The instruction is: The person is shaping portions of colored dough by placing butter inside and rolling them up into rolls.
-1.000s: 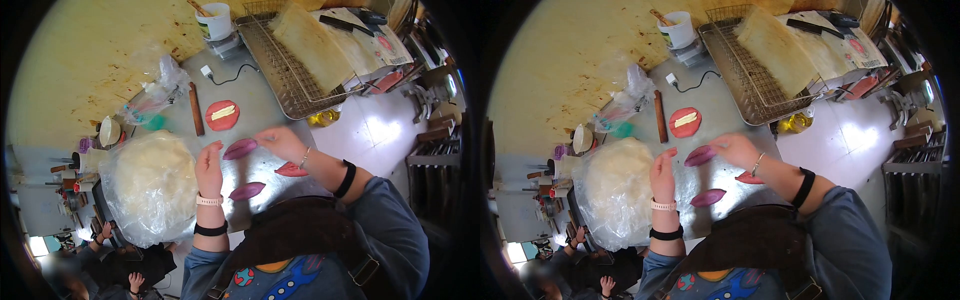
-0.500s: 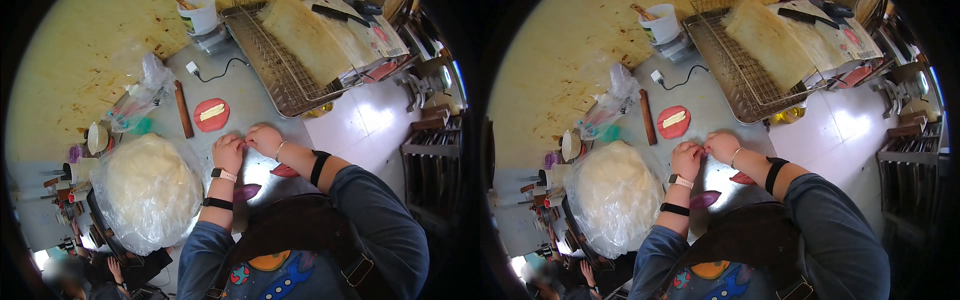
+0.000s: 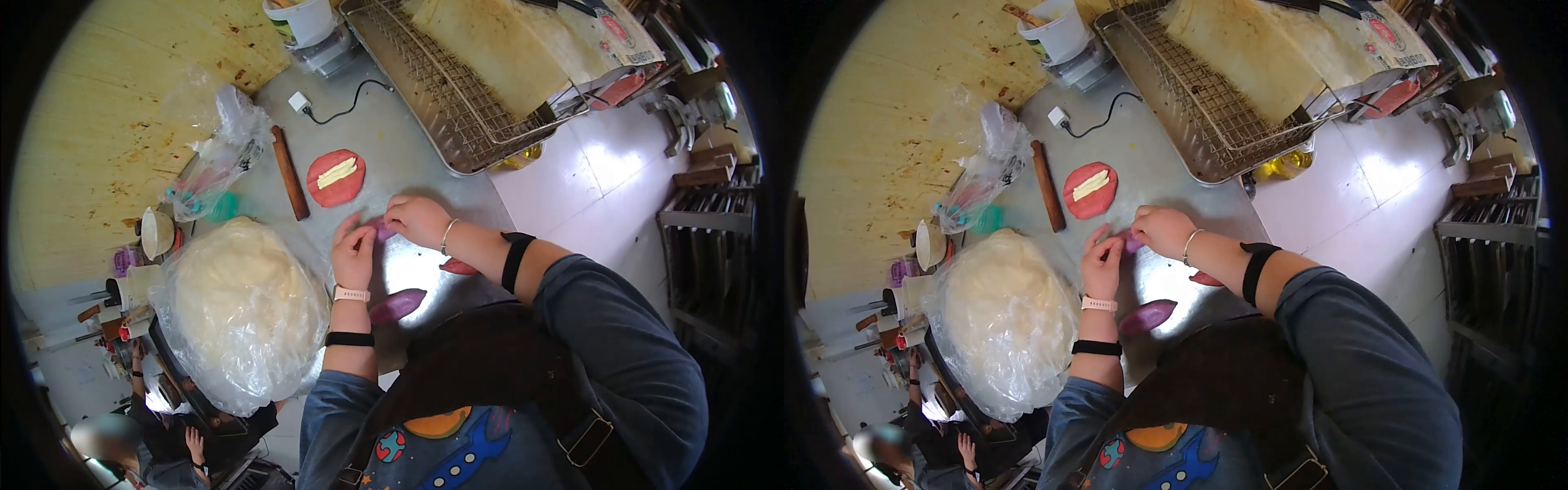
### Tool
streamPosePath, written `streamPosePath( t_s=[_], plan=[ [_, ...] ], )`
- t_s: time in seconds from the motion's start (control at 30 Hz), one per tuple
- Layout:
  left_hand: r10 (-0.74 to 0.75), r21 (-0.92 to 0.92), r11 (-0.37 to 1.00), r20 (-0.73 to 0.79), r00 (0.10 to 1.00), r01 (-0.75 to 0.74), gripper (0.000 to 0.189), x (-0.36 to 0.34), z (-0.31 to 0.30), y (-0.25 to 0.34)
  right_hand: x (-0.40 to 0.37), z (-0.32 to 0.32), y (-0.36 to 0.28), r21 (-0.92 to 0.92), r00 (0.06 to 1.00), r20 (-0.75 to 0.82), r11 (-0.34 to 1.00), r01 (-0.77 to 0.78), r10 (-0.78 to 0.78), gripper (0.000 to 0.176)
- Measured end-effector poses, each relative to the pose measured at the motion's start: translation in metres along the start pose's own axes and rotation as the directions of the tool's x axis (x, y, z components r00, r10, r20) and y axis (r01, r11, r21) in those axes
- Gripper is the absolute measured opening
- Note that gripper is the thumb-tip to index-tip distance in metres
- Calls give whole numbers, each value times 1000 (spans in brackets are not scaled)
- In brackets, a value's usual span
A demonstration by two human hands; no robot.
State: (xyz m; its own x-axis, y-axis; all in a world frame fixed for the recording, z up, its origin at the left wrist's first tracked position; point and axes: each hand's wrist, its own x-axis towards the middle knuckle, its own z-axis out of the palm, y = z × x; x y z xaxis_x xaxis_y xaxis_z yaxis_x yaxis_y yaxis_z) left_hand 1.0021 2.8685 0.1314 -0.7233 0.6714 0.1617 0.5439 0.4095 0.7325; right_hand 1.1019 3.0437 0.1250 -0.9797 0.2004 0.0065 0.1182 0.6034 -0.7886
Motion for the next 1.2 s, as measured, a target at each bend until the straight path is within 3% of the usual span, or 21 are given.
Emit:
streamPosePath(
  t_s=[0.13,0.23,0.33,0.43,0.53,0.63,0.77,0.83,0.93,1.03,1.2],
  plan=[
    [-72,-81,995,-68,995,67,24,-7,-18,15,-7,-5,-12,49,976,-214,998,51,-39,14],
    [-102,36,994,65,993,99,24,-12,-14,1,-4,-4,-25,-29,982,-139,992,121,-124,14],
    [-124,165,980,55,991,113,23,-9,-7,-5,6,10,-19,-112,997,-29,992,64,-68,15],
    [-92,94,992,64,994,86,30,-10,-8,-17,6,0,-23,-191,997,17,979,74,-72,18],
    [97,270,960,-79,992,-73,43,-15,-10,15,-11,3,-40,-304,975,-142,945,119,-169,31],
    [103,270,956,70,992,-118,58,-33,0,32,-30,21,-56,-365,978,-142,927,89,-150,46],
    [90,356,930,9,996,-87,65,-52,15,40,-46,42,-58,-526,993,-60,849,56,-103,54],
    [134,490,864,3,991,-118,68,-62,23,36,-52,49,-54,-545,992,-56,836,67,-116,57],
    [135,521,837,96,986,-166,70,-67,26,32,-59,57,-44,-560,995,-16,826,71,-96,60],
    [57,414,906,80,995,-85,71,-63,21,31,-55,46,-49,-520,998,-24,854,35,-56,61],
    [71,476,872,114,991,-117,65,-67,15,30,-54,39,-46,-427,1000,15,904,24,-19,64]
  ],
)
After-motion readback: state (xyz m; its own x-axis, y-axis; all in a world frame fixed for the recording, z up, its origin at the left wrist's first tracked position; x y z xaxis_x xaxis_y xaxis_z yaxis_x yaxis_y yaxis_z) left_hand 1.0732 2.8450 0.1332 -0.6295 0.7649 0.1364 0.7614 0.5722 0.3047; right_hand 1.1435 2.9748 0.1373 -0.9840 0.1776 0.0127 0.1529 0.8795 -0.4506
